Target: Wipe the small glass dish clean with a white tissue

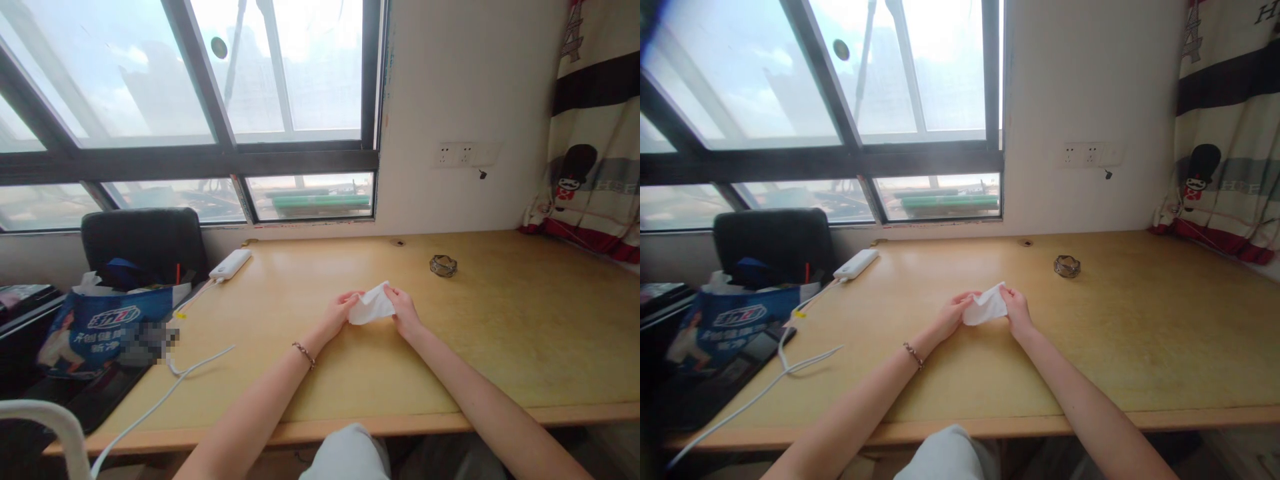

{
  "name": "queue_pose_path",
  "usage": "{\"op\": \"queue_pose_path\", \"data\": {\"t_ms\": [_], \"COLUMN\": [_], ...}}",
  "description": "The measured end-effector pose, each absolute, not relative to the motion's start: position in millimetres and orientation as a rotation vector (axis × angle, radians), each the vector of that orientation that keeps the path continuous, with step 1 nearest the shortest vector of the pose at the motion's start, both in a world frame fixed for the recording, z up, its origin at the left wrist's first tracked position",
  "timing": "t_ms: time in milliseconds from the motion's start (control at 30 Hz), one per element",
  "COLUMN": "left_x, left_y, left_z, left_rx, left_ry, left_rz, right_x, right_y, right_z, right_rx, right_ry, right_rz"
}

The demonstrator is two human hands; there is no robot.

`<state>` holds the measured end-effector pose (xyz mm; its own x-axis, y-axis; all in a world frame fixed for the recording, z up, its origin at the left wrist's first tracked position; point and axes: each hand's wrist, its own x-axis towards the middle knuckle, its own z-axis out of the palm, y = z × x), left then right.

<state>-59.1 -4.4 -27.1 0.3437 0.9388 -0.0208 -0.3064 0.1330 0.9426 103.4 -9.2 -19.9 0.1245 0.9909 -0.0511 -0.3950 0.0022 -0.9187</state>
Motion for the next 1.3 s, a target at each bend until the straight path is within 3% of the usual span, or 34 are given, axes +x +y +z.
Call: {"op": "queue_pose_path", "data": {"t_ms": [333, 533, 833, 1100, 1200, 1300], "left_x": [-69, -67, -65, -59, -59, -60], "left_y": [11, 5, -4, -8, -5, -4], "left_z": [-37, -32, -29, -26, -28, -31], "left_rx": [0.72, 0.803, 0.962, 0.971, 0.964, 0.965], "left_ry": [0.769, 0.729, 0.716, 0.771, 0.784, 0.804], "left_rz": [1.222, 1.134, 0.932, 0.945, 0.982, 1.046], "right_x": [100, 97, 99, 105, 108, 109], "right_y": [-13, -18, -18, -20, -15, -13], "right_z": [-22, -16, -22, -12, -12, -12], "right_rx": [-1.089, -0.909, -1.142, -1.21, -1.185, -1.116], "right_ry": [-0.997, -0.966, -1.276, -1.16, -1.068, -1.005], "right_rz": [1.27, 1.521, 0.899, 0.678, 0.757, 1.115]}}
